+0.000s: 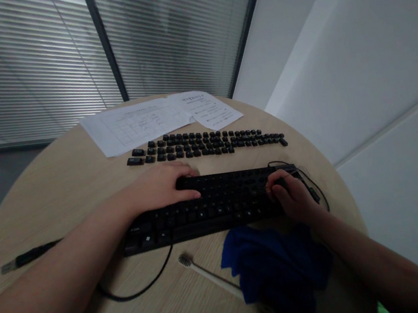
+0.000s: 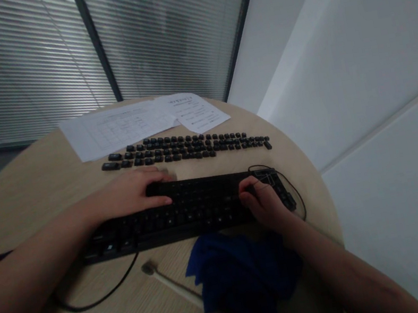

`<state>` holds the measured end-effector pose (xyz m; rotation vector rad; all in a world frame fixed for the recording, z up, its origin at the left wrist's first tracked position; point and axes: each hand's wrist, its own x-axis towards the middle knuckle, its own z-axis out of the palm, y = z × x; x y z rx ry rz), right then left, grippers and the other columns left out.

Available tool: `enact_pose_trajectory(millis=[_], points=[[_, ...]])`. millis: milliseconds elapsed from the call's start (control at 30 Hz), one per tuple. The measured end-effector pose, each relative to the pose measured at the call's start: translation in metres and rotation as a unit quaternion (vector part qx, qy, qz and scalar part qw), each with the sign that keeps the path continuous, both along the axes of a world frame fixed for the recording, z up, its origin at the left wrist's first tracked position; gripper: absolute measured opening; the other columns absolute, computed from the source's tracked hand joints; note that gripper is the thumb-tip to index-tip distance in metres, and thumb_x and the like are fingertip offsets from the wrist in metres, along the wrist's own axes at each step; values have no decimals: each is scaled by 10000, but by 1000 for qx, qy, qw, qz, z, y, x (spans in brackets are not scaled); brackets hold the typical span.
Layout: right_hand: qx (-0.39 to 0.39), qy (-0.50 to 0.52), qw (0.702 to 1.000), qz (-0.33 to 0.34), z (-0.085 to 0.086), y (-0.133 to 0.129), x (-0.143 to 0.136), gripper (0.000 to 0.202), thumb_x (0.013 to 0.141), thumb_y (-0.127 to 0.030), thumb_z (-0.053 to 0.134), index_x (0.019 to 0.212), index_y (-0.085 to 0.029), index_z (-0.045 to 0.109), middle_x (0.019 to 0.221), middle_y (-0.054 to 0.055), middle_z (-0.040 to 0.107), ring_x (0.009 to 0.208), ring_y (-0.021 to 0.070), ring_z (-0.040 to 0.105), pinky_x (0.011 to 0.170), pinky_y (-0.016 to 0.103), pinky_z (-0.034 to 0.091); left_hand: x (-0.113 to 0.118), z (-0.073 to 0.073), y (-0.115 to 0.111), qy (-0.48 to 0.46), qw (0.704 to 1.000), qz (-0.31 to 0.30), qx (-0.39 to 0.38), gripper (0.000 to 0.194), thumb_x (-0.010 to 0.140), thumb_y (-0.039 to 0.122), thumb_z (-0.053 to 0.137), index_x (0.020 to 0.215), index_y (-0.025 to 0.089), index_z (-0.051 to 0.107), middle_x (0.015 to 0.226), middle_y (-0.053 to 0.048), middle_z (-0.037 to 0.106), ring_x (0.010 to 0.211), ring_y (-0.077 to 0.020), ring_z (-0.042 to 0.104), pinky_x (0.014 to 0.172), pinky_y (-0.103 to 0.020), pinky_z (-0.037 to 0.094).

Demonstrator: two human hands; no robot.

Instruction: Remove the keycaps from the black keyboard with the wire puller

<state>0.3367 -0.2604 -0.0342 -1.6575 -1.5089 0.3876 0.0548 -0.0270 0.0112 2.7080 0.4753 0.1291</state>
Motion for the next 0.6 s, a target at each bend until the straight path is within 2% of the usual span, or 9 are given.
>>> enact_pose_trajectory(millis=[67, 200, 267, 433, 600], points=[[26, 21, 999, -3, 2, 1, -1, 290, 1016, -530, 559, 918, -258, 538, 651, -28, 609, 548, 157, 550, 564, 297, 437, 0, -1, 0, -5, 1000, -1, -3, 520, 880, 568, 660, 1258, 220, 736, 1241, -111, 740, 1137, -306, 685, 994, -397, 479], [128, 160, 978, -35, 7, 6, -2, 327, 1053, -595, 475, 953, -285, 454, 648, -64, 542, 479, 142, 508, 465, 272, 388, -1, -2, 0, -6, 1000, -1, -8, 519, 873, 565, 671, 1252, 219, 745, 1242, -114, 742, 1139, -313, 685, 992, -403, 478], [132, 189, 972, -41, 9, 8, -1, 347, 1044, -619, 490, 950, -288, 439, 651, -66, 532, 471, 141, 502, 443, 267, 375, -1, -2, 0, -1, 1000, 2, -5, 521, 879, 563, 665, 1264, 220, 741, 1254, -113, 740, 1146, -313, 685, 996, -401, 478], [108, 169, 980, -8, 12, 4, -2, 344, 1032, -606, 538, 961, -273, 487, 713, -35, 595, 525, 144, 551, 484, 278, 428, -1, 1, -1, 1, 1000, -1, 7, 522, 894, 553, 651, 1288, 219, 728, 1263, -111, 738, 1151, -313, 688, 1011, -410, 487], [106, 117, 986, 56, 21, -9, -7, 157, 1050, -416, 598, 1033, -261, 615, 852, 17, 687, 632, 151, 643, 578, 291, 520, 2, 15, -20, -69, 997, 2, -14, 455, 957, 497, 598, 1279, 199, 718, 1306, -122, 719, 1192, -299, 671, 1056, -418, 487]])
